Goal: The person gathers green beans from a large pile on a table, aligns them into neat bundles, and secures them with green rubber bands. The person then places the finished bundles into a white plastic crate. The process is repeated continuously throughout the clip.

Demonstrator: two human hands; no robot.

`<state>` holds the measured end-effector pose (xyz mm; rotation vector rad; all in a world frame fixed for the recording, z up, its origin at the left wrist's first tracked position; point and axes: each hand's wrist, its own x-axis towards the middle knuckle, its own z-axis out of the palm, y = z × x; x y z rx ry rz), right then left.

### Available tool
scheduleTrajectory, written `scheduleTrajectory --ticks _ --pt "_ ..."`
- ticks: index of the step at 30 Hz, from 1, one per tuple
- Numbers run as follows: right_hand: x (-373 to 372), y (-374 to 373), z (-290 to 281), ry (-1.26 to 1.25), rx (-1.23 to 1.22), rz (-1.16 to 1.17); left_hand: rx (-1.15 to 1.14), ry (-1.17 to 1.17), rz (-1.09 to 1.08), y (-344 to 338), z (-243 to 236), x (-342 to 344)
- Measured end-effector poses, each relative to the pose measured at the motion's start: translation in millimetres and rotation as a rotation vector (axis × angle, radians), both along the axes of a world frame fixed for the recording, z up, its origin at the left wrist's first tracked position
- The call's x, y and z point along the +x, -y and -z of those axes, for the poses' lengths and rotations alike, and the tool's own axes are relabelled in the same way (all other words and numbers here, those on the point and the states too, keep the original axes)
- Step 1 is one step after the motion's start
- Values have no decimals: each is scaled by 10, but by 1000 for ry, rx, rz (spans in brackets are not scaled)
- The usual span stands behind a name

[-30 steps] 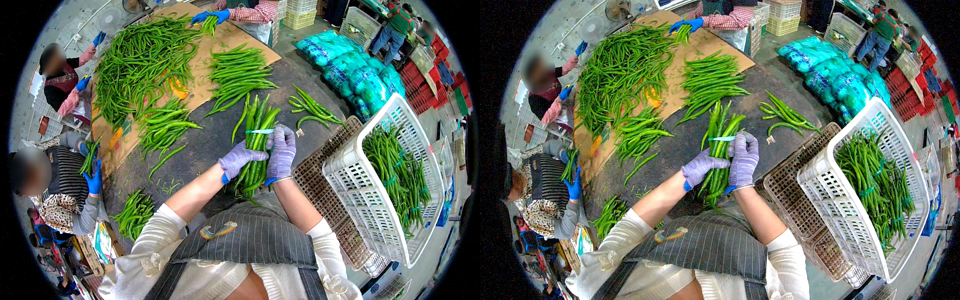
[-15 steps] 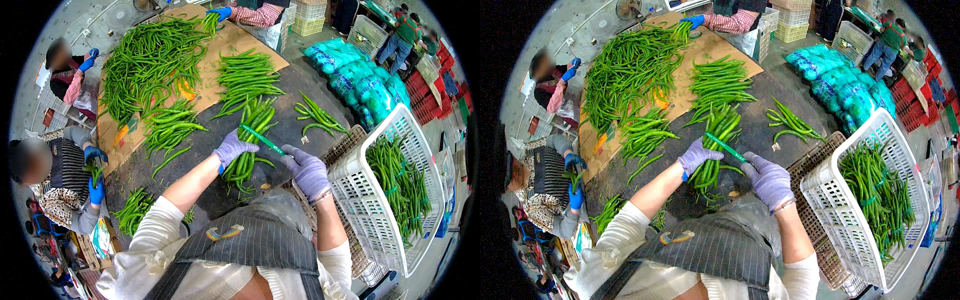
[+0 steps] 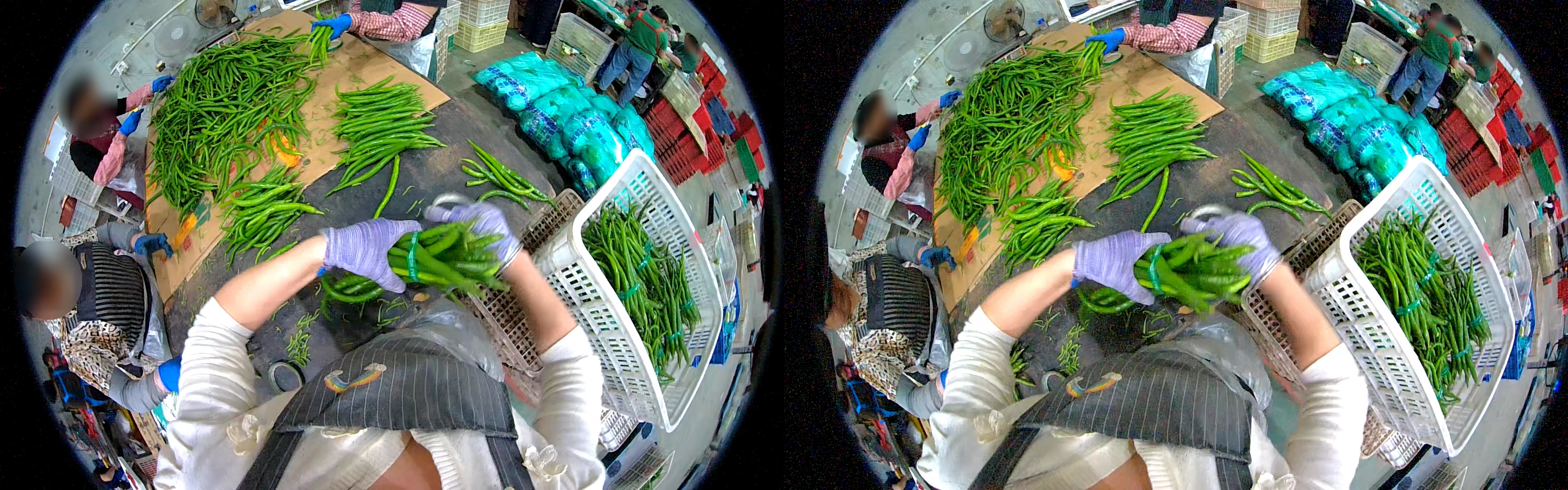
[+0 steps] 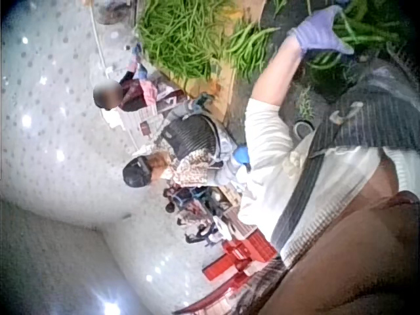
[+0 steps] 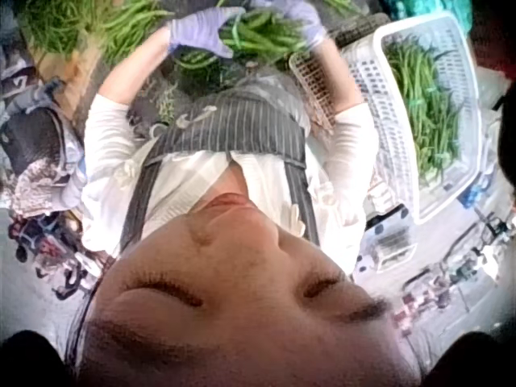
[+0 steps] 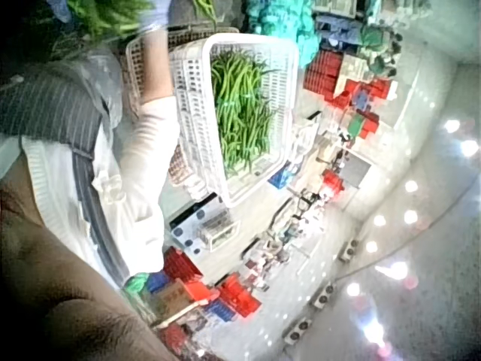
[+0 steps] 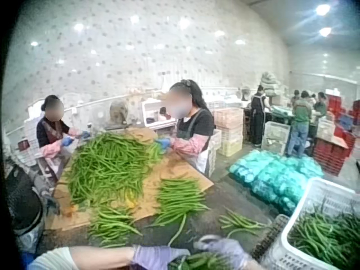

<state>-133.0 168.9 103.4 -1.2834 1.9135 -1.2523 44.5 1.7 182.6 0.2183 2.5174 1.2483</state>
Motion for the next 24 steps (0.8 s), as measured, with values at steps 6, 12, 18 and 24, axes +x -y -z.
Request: scheduleTrajectory --ticks 6,12,18,24 --pt "-492 110 -918 -1101 -68 -247 -929 79 47 -119 34 -211" --pt "619 200 -1447 -1140 47 -127 -711 82 -627 272 141 -322" --pt "797 -141 -807 -291 209 270 -181 -180 -847 468 478 -300" --pt "207 -80 364 30 81 246 627 47 -535 -34 381 -294"
